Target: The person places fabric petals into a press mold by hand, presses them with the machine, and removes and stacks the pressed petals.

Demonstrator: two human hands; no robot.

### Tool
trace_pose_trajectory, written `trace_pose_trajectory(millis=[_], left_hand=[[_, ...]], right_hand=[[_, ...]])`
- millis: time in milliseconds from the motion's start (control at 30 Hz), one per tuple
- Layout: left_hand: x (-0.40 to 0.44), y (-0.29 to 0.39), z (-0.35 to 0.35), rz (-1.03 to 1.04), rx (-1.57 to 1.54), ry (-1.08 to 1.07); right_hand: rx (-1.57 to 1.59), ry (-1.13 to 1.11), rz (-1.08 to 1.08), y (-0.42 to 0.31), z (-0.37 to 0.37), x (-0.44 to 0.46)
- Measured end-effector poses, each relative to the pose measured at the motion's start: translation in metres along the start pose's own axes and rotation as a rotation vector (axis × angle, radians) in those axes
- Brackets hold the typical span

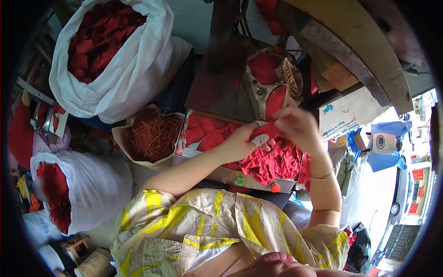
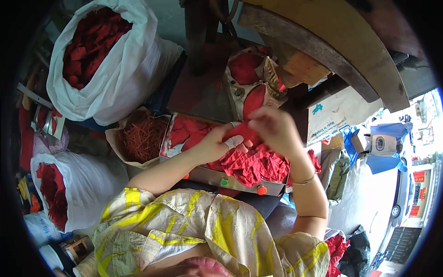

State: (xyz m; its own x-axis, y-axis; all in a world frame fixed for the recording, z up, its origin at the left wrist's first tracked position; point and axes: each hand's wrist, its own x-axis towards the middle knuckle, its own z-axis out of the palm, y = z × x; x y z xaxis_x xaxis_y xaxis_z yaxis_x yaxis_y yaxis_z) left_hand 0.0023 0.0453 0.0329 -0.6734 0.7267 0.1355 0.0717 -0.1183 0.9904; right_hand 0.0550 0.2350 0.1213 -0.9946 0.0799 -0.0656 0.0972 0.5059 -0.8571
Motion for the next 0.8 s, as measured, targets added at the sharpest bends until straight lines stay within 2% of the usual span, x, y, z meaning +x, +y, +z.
trace_pose_trajectory(millis=[33, 67, 100, 133, 167, 200, 233, 300, 333, 367, 633, 667, 700, 733, 800], left_hand=[[-0.001, -0.006, 0.002, -0.021, -0.131, -0.079], [-0.002, -0.010, 0.004, -0.042, -0.263, -0.160], [-0.004, -0.003, 0.003, -0.050, -0.298, -0.157], [-0.003, 0.001, 0.000, -0.052, -0.298, -0.175], [-0.002, 0.003, -0.003, -0.149, -0.278, -0.144], [-0.001, 0.004, -0.004, -0.247, -0.254, -0.113], [-0.001, 0.000, -0.001, -0.197, -0.309, -0.047], [-0.001, -0.003, 0.002, -0.187, -0.244, -0.034], [-0.001, -0.004, 0.004, -0.171, -0.184, -0.007], [-0.002, -0.001, 0.009, -0.211, -0.278, 0.050], [0.000, -0.017, 0.020, -0.217, -0.336, 0.170], [0.002, -0.020, 0.020, -0.182, -0.312, 0.184], [0.002, -0.018, 0.021, -0.182, -0.311, 0.184], [0.003, -0.015, 0.021, -0.217, -0.356, 0.210], [0.005, -0.010, 0.020, -0.242, -0.400, 0.236]], right_hand=[[0.147, 0.092, -0.147, 0.008, -0.011, 0.006], [-0.016, 0.183, 0.089, 0.005, -0.034, 0.005], [-0.240, 0.308, -0.086, 0.013, -0.050, 0.011], [-0.431, 0.359, -0.140, 0.009, -0.067, 0.017], [-0.508, 0.391, -0.127, 0.017, -0.086, 0.030], [-0.453, 0.354, -0.032, 0.017, -0.097, 0.043], [-0.394, 0.316, 0.061, 0.018, -0.108, 0.057], [-0.589, 0.332, -0.354, 0.044, -0.120, 0.090], [-0.676, 0.359, -0.505, 0.054, -0.123, 0.108], [-0.739, 0.396, -0.620, 0.062, -0.120, 0.120], [-0.849, 0.657, -0.959, 0.100, -0.088, 0.157], [-0.840, 0.681, -0.934, 0.104, -0.085, 0.154], [-0.814, 0.683, -0.805, 0.105, -0.082, 0.146], [-0.814, 0.685, -0.804, 0.097, -0.075, 0.129], [-0.444, 0.634, -0.302, 0.060, -0.054, 0.078]])
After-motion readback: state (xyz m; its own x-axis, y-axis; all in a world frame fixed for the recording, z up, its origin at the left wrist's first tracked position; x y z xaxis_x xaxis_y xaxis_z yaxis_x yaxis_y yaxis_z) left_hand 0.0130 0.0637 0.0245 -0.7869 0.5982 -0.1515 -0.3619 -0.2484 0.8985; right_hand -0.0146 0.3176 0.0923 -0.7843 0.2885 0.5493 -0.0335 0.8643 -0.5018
